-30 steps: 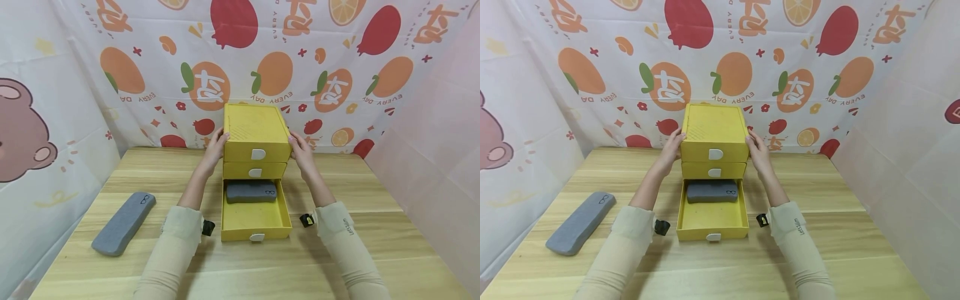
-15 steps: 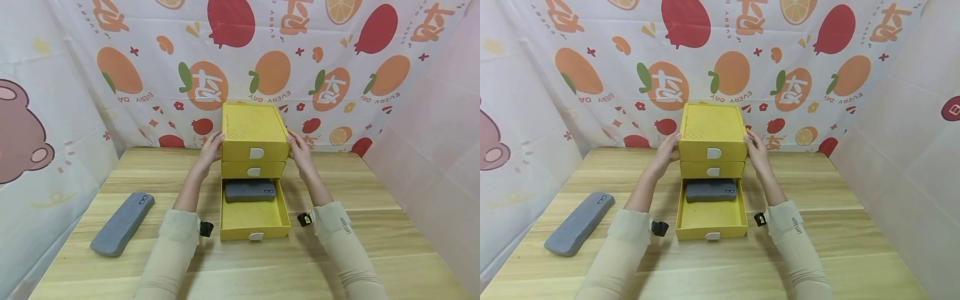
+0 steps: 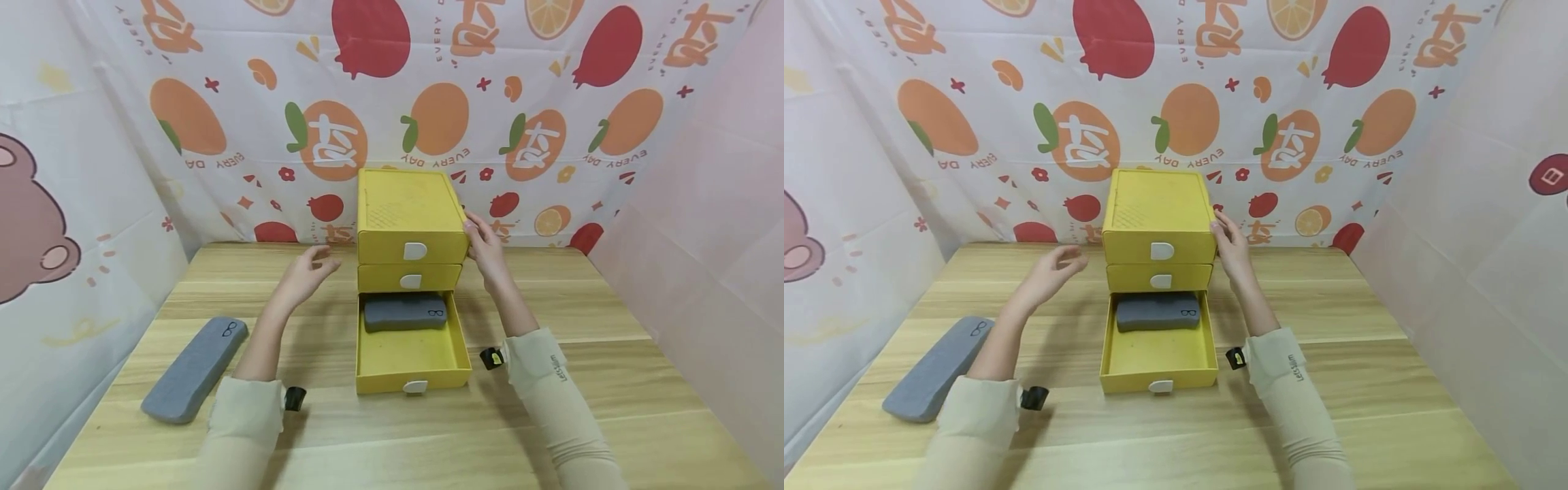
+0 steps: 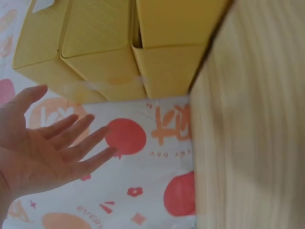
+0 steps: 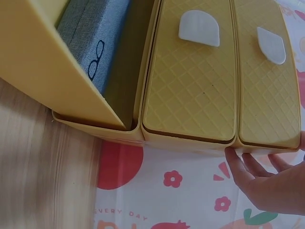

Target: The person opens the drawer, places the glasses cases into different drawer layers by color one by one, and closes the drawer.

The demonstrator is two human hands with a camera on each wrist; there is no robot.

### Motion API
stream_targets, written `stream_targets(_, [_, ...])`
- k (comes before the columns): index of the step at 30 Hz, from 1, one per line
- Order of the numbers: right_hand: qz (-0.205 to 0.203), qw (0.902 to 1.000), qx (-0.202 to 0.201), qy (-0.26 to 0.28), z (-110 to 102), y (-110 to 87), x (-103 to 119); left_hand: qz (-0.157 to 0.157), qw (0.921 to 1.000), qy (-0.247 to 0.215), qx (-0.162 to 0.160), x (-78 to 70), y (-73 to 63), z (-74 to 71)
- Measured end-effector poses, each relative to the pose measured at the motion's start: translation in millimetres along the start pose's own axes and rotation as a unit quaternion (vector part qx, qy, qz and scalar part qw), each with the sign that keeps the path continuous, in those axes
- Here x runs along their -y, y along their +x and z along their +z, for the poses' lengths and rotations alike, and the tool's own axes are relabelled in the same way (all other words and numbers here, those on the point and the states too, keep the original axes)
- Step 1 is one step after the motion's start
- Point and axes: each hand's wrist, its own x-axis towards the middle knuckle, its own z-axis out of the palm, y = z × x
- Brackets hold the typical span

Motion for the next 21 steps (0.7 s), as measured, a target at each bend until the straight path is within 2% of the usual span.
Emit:
stream_targets(4, [0.006,1.0000,-0.004,-0.005,2,0.3,0,-0.001,0.9984,0.048,0.030,8.4,-16.2,-5.2])
stream_targets(7, [0.008,0.9999,-0.005,-0.007,4,-0.5,0,-0.012,0.9934,0.105,0.046,13.1,-31.6,-8.4])
stream_targets(13, [-0.001,1.0000,-0.004,-0.006,8,-2.2,-2,-0.046,0.9696,0.231,0.067,23.9,-67.2,-18.7])
stream_targets(17, [-0.007,0.9999,-0.006,-0.003,9,-2.6,-3,-0.076,0.9576,0.270,0.066,41.3,-88.8,-31.7])
stream_targets(21, [-0.010,0.9999,-0.006,-0.005,9,-2.4,-3,-0.081,0.9517,0.291,0.054,60.7,-107.3,-47.8])
